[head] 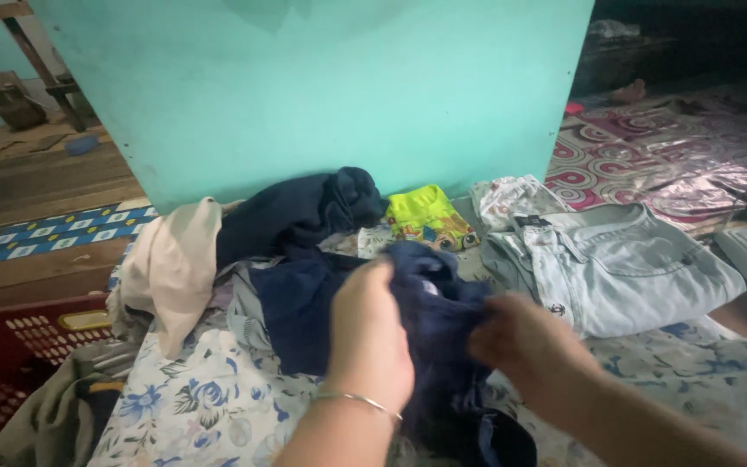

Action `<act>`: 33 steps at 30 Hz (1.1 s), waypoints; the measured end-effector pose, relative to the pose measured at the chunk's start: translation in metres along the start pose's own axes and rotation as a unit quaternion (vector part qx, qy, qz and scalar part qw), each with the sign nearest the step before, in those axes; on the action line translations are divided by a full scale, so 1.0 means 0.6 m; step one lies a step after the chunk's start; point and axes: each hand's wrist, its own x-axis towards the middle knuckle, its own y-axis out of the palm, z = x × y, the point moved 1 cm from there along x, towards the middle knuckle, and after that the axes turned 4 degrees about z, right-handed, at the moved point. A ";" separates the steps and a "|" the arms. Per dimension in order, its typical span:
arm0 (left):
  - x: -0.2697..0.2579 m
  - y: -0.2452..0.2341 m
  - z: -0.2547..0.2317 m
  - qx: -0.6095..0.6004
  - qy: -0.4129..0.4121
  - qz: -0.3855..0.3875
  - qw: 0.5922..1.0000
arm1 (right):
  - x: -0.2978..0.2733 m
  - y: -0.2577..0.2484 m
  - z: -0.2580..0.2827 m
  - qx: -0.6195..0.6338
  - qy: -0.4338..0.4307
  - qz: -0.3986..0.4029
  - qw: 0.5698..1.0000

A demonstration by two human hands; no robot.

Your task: Folding various garments including jeans and t-shirts on a bed and organizing them into a laundry basket.

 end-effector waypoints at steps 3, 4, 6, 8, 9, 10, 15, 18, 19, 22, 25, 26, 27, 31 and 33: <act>-0.006 -0.022 -0.019 -0.115 -0.083 -0.055 0.988 | 0.017 -0.005 0.033 0.098 0.023 -0.049 0.994; -0.013 -0.027 -0.028 -0.112 -0.109 -0.055 0.986 | 0.017 0.001 0.048 0.129 0.055 -0.055 0.989; -0.021 -0.043 -0.004 0.092 -0.132 -0.067 0.985 | 0.049 0.000 0.047 0.098 0.048 -0.020 0.994; -0.031 -0.043 0.003 0.292 -0.149 -0.074 0.942 | 0.032 0.039 0.060 0.066 0.038 0.015 0.997; -0.043 -0.037 -0.008 0.374 0.120 -0.112 0.913 | -0.004 0.077 0.069 -0.013 0.029 0.010 0.999; -0.059 -0.029 -0.017 0.427 0.378 -0.139 0.810 | -0.040 0.115 0.078 -0.091 0.020 0.005 0.996; 0.004 -0.005 -0.033 0.445 0.249 0.107 0.854 | -0.106 0.188 0.097 -0.306 -0.198 0.077 0.928; 0.058 -0.025 -0.033 0.645 0.150 0.137 0.737 | -0.128 0.203 0.123 -0.350 -0.248 0.125 0.895; 0.079 -0.035 -0.037 0.786 0.077 0.124 0.601 | -0.136 0.208 0.135 -0.326 -0.233 0.169 0.901; 0.153 -0.071 -0.136 0.763 0.009 0.135 0.632 | -0.140 0.206 0.204 -0.412 -0.275 0.031 0.868; 0.304 -0.142 -0.135 0.728 -0.099 0.144 0.663 | -0.138 0.216 0.247 -0.386 -0.299 0.023 0.873; 0.248 -0.093 -0.183 0.714 -0.136 0.142 0.672 | -0.137 0.216 0.250 -0.384 -0.301 0.026 0.872; 0.176 -0.056 -0.226 0.694 -0.177 0.136 0.684 | -0.134 0.219 0.251 -0.359 -0.292 0.045 0.885; 0.016 0.025 -0.267 0.669 -0.092 0.100 0.731 | -0.138 0.239 0.226 -0.442 -0.243 0.053 0.862; 0.040 0.002 -0.208 0.660 0.272 -0.029 0.700 | -0.127 0.233 0.217 -0.432 -0.271 0.123 0.851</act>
